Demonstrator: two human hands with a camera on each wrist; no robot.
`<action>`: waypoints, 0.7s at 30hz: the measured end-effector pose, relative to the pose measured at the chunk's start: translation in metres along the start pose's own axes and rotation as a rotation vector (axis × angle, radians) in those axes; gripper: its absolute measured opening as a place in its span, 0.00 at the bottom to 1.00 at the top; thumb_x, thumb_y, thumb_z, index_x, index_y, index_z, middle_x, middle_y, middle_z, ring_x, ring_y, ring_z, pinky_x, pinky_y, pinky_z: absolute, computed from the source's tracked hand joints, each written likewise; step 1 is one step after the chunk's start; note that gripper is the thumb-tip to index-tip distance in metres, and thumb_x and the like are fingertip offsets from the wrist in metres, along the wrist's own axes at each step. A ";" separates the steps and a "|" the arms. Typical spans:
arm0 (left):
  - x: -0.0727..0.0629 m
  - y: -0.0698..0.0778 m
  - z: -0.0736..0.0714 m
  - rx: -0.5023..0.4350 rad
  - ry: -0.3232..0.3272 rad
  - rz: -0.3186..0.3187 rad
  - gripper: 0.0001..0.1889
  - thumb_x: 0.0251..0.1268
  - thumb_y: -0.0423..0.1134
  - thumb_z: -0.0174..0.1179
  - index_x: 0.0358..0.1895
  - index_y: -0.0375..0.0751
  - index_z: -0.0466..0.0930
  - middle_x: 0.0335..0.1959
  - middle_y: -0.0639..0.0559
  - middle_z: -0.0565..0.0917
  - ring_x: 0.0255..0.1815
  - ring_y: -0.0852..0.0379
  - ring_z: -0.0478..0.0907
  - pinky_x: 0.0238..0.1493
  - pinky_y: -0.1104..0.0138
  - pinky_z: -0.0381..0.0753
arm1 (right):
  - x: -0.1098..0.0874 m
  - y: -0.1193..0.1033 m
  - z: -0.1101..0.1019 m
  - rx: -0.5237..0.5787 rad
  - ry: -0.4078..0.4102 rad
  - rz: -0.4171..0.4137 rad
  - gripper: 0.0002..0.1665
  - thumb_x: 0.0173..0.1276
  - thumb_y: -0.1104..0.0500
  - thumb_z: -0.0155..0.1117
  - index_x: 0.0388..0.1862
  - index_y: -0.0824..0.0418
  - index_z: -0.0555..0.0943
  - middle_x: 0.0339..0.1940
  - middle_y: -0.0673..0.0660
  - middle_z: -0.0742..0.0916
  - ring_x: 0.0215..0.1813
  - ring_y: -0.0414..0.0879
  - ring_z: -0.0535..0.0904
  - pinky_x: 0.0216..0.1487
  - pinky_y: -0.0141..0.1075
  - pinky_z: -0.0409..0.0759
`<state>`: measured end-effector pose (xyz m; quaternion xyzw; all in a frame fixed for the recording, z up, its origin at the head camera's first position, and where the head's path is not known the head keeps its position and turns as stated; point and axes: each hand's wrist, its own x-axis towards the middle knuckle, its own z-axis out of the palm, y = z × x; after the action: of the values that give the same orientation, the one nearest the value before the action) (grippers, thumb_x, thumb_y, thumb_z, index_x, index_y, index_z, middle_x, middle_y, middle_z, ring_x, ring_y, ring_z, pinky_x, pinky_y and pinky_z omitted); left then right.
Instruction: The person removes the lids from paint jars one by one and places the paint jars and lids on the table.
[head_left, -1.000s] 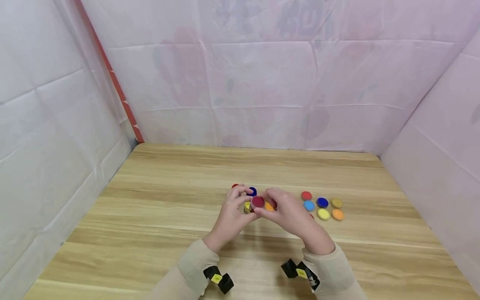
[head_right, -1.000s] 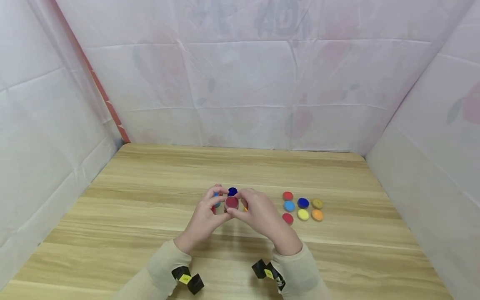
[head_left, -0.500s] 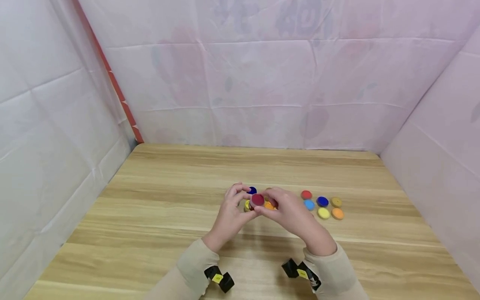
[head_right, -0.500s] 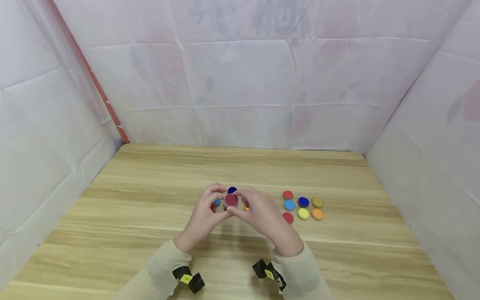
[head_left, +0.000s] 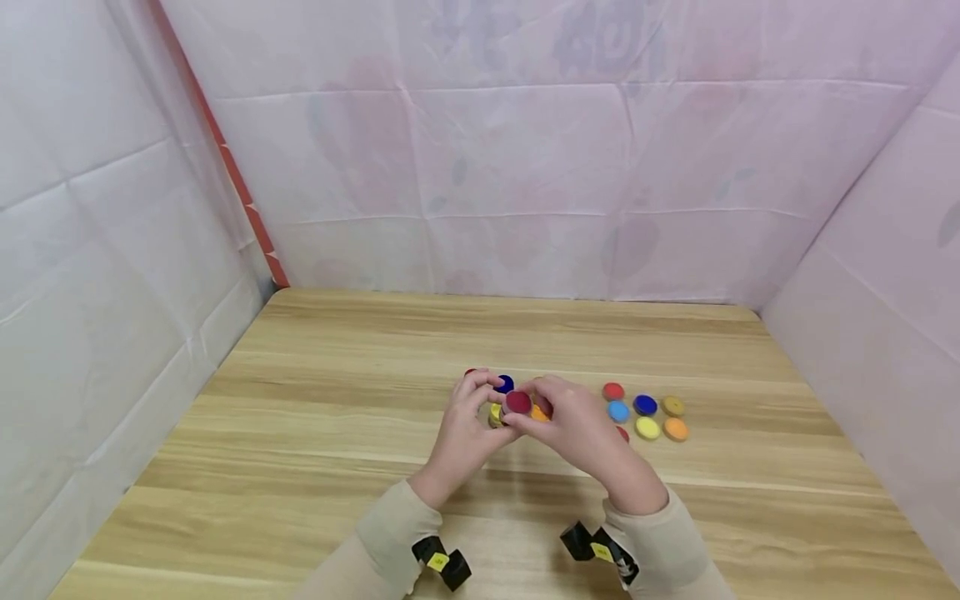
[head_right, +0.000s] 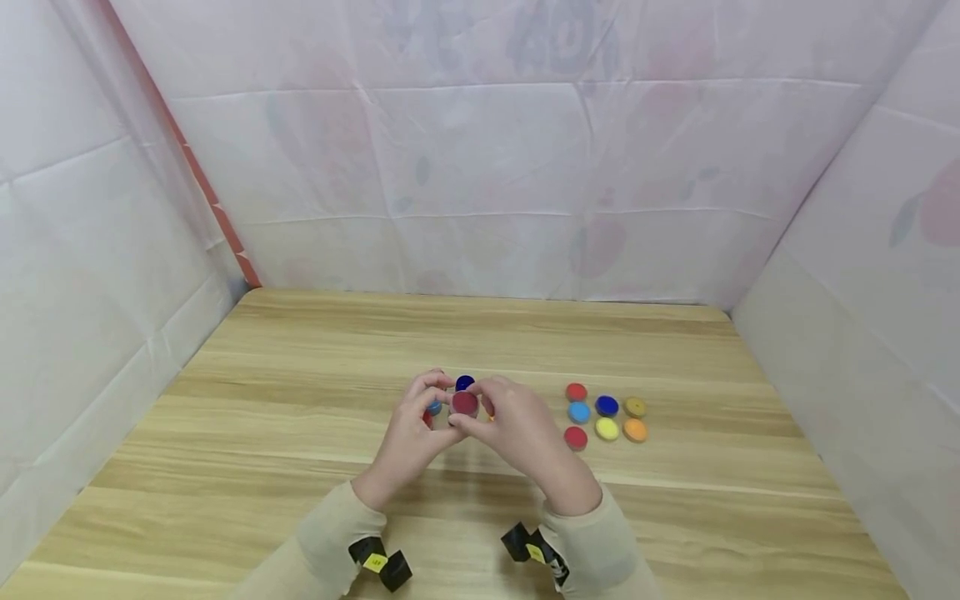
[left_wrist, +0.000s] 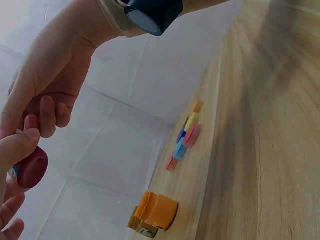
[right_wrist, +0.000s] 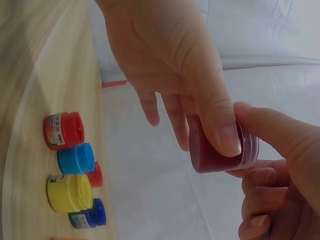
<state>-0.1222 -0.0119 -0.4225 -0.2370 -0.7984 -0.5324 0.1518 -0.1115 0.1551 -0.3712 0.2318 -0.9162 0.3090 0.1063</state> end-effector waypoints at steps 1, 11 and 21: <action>0.000 0.000 0.000 -0.001 0.006 0.006 0.12 0.45 0.36 0.73 0.29 0.40 0.78 0.48 0.45 0.75 0.63 0.51 0.62 0.60 0.50 0.63 | 0.000 -0.001 0.000 0.004 -0.004 -0.002 0.18 0.56 0.50 0.71 0.39 0.60 0.82 0.18 0.44 0.68 0.18 0.36 0.59 0.19 0.29 0.59; -0.003 0.002 -0.003 -0.047 0.004 0.000 0.10 0.45 0.35 0.73 0.28 0.39 0.80 0.49 0.45 0.75 0.63 0.49 0.63 0.60 0.49 0.62 | 0.003 0.002 -0.004 0.095 -0.114 -0.023 0.15 0.58 0.52 0.69 0.40 0.59 0.81 0.19 0.45 0.69 0.20 0.37 0.62 0.21 0.29 0.62; -0.003 0.003 -0.004 -0.137 -0.020 -0.104 0.11 0.50 0.43 0.71 0.29 0.43 0.79 0.49 0.54 0.75 0.55 0.56 0.64 0.56 0.50 0.63 | 0.002 0.001 -0.006 0.099 -0.102 0.001 0.21 0.60 0.46 0.66 0.45 0.59 0.82 0.18 0.46 0.69 0.20 0.38 0.62 0.20 0.30 0.61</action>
<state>-0.1185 -0.0149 -0.4202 -0.2103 -0.7728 -0.5905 0.0996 -0.1130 0.1587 -0.3664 0.2520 -0.9041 0.3418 0.0478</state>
